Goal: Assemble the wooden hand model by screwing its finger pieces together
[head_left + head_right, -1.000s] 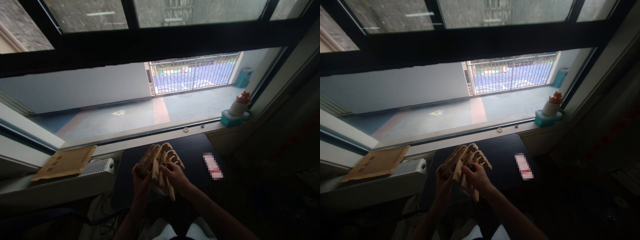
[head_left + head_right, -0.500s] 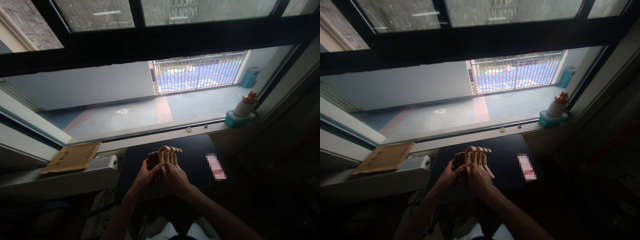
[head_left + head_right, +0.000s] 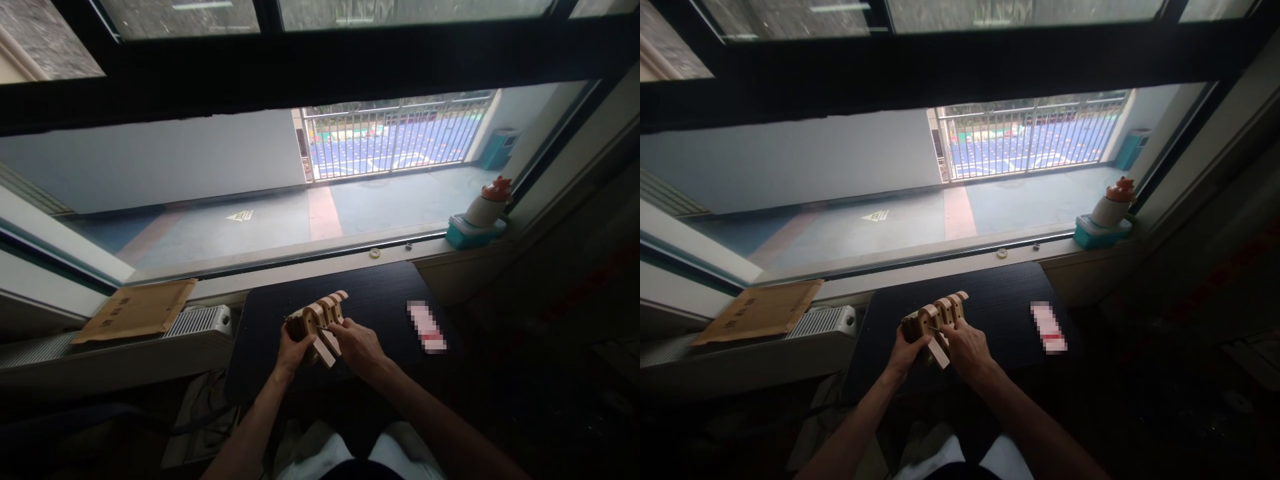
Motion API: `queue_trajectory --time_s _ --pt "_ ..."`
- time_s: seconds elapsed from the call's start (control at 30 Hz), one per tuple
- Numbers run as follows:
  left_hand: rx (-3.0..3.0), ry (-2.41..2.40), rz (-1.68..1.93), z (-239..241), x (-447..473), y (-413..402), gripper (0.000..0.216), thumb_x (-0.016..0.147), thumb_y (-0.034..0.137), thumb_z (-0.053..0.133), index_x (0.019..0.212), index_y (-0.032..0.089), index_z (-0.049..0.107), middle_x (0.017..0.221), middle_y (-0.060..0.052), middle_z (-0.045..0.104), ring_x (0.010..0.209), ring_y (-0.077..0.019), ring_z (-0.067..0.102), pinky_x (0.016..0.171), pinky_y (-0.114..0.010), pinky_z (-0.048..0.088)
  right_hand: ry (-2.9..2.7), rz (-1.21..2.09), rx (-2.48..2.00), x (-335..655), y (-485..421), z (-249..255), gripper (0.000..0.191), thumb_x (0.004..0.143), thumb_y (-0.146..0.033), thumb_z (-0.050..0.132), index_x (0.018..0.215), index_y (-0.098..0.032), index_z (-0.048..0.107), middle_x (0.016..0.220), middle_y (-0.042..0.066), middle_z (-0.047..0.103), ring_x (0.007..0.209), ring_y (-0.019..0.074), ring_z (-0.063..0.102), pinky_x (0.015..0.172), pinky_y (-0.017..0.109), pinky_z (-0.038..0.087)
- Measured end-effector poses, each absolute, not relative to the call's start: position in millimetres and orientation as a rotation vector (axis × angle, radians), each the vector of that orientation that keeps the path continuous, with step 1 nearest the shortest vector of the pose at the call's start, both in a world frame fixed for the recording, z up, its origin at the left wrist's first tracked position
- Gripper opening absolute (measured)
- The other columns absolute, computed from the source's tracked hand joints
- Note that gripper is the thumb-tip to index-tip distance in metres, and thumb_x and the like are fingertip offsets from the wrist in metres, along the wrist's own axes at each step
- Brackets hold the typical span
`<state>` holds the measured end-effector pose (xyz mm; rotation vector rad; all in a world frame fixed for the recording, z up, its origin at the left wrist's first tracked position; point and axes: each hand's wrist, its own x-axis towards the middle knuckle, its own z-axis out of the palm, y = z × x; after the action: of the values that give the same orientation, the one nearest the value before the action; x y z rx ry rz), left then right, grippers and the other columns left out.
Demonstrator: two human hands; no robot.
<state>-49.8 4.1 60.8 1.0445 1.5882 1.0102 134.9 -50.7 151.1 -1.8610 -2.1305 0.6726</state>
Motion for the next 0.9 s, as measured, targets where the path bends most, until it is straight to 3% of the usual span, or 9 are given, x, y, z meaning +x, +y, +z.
queue_trajectory --time_s 0.2,0.6,0.9 --pt "1.113 1.733 0.964 69 -51 2 0.075 0.054 0.025 0.085 0.117 0.015 0.045 0.108 -0.01 0.063 0.101 -0.0237 0.063 0.091 -0.039 0.049 -2.051 0.752 -1.892 122 -45 141 0.024 0.092 -0.028 0.042 0.105 -0.023 0.062 0.098 0.005 0.068 0.088 0.0178 0.062 0.07 0.026 0.039" --pt "1.136 1.705 0.952 85 -41 2 0.07 0.051 0.018 0.084 0.111 0.015 0.048 0.1 -0.008 0.066 0.096 -0.0245 0.066 0.082 -0.037 0.054 -2.118 0.608 -1.811 115 -35 130 0.029 0.094 -0.033 0.039 0.097 -0.022 0.065 0.093 0.005 0.067 0.083 0.0179 0.062 0.071 0.027 0.04" --pt "1.158 1.722 0.894 91 -39 0 0.068 0.052 0.018 0.082 0.11 0.015 0.048 0.098 -0.008 0.067 0.094 -0.0246 0.066 0.081 -0.037 0.054 -2.25 0.584 -1.663 118 -30 139 0.028 0.091 -0.021 0.041 0.105 -0.022 0.066 0.104 0.007 0.067 0.086 0.0183 0.064 0.071 0.026 0.043"
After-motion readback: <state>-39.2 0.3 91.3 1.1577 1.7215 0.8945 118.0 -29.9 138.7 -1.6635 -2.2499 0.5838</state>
